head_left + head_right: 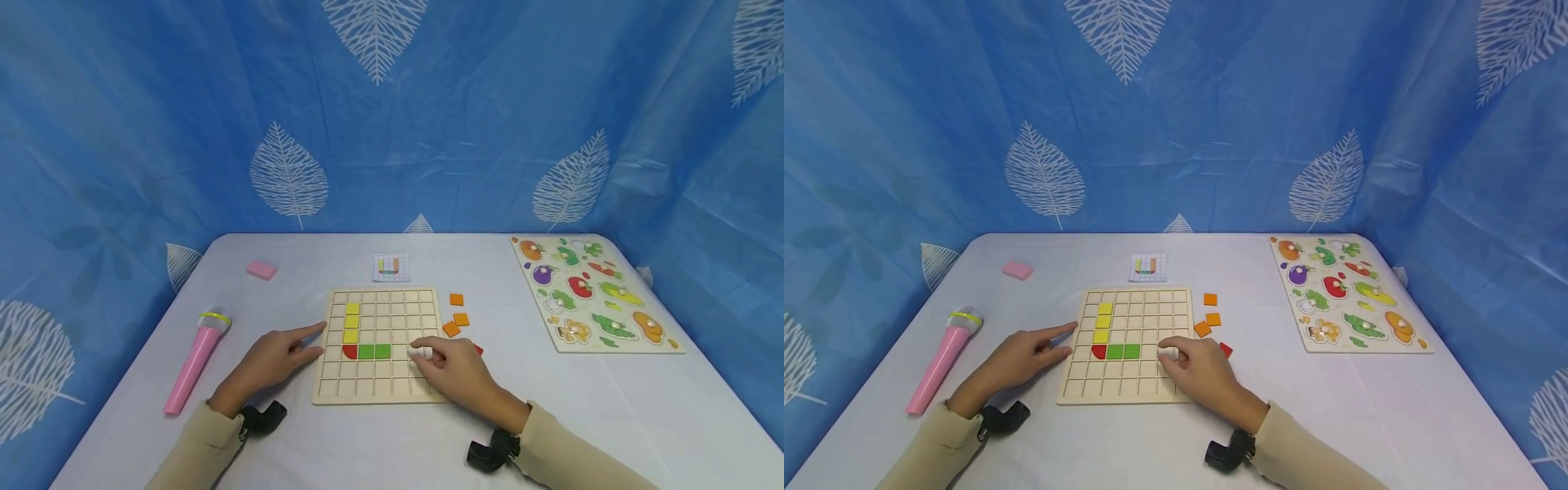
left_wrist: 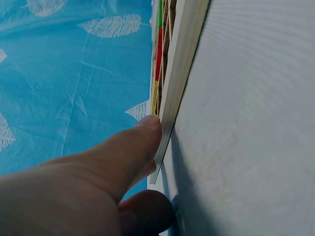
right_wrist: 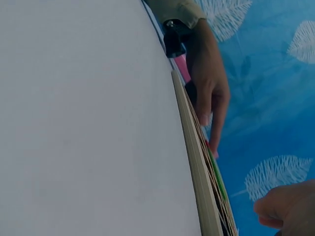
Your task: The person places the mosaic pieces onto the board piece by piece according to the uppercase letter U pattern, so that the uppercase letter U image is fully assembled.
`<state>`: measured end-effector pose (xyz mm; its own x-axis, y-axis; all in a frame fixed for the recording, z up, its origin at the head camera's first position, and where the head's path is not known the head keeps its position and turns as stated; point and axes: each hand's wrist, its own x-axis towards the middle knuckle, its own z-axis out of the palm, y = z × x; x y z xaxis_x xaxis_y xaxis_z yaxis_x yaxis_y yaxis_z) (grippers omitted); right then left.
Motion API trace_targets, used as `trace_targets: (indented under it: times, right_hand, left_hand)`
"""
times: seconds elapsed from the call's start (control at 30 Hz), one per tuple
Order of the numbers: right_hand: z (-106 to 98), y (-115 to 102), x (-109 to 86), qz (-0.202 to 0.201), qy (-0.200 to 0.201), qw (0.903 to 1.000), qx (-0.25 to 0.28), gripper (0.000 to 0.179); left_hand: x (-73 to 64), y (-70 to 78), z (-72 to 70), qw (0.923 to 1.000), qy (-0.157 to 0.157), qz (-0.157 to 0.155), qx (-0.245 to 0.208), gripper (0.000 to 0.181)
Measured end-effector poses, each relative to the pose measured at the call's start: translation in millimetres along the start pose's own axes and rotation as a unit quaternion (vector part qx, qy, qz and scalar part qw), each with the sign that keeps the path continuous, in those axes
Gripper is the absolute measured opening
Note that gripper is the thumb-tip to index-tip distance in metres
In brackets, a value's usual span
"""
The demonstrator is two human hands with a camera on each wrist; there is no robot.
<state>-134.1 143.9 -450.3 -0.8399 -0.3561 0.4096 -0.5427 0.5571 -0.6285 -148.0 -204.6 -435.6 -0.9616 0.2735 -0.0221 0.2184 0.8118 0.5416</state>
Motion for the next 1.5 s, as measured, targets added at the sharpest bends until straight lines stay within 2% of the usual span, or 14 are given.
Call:
trace_targets:
  times: [0.1,0.43,0.63,0.83,1.0,1.23,1.3,1.43,1.5]
  right_hand:
    - [-10.3,9.5,-8.7,-0.005,0.017,0.9995,-0.027,0.013]
    - [-47.3,34.8,-26.8,0.022,0.06,0.9919,-0.11,0.016]
    - [-62.3,43.6,-38.2,0.075,0.048,0.9868,-0.136,0.015]
    - [-66.0,44.3,-41.5,0.13,0.024,0.9814,-0.139,0.021]
    - [-63.8,43.5,-40.6,0.154,0.004,0.9764,-0.152,0.028]
    - [-62.9,45.4,-40.1,0.14,-0.007,0.9767,-0.163,0.023]
    - [-63.8,46.3,-40.5,0.13,-0.002,0.9785,-0.16,0.023]
    - [-65.0,47.5,-41.0,0.125,0.018,0.9791,-0.16,0.034]
    - [-65.3,47.3,-41.0,0.13,0.027,0.9774,-0.165,0.031]
  left_hand:
    - [-0.2,1.2,-0.7,1.0,-0.002,0.003,0.0,0.055]
    - [2.0,0.8,-1.0,1.0,-0.002,0.005,0.002,0.054]
    - [1.9,0.6,-1.2,1.0,-0.003,0.006,0.003,0.055]
    - [1.1,-0.4,-1.4,1.0,-0.004,0.002,0.006,0.054]
    - [0.7,-1.8,-0.3,1.0,-0.008,-0.003,0.004,0.054]
    - [-0.5,-2.0,1.0,1.0,-0.006,-0.004,0.0,0.055]
    - [-0.7,-1.8,1.1,1.0,-0.004,-0.004,-0.001,0.055]
    - [-1.0,-1.3,1.4,1.0,-0.001,-0.002,-0.002,0.055]
    - [-0.8,-1.2,1.5,1.0,-0.001,0.001,-0.002,0.055]
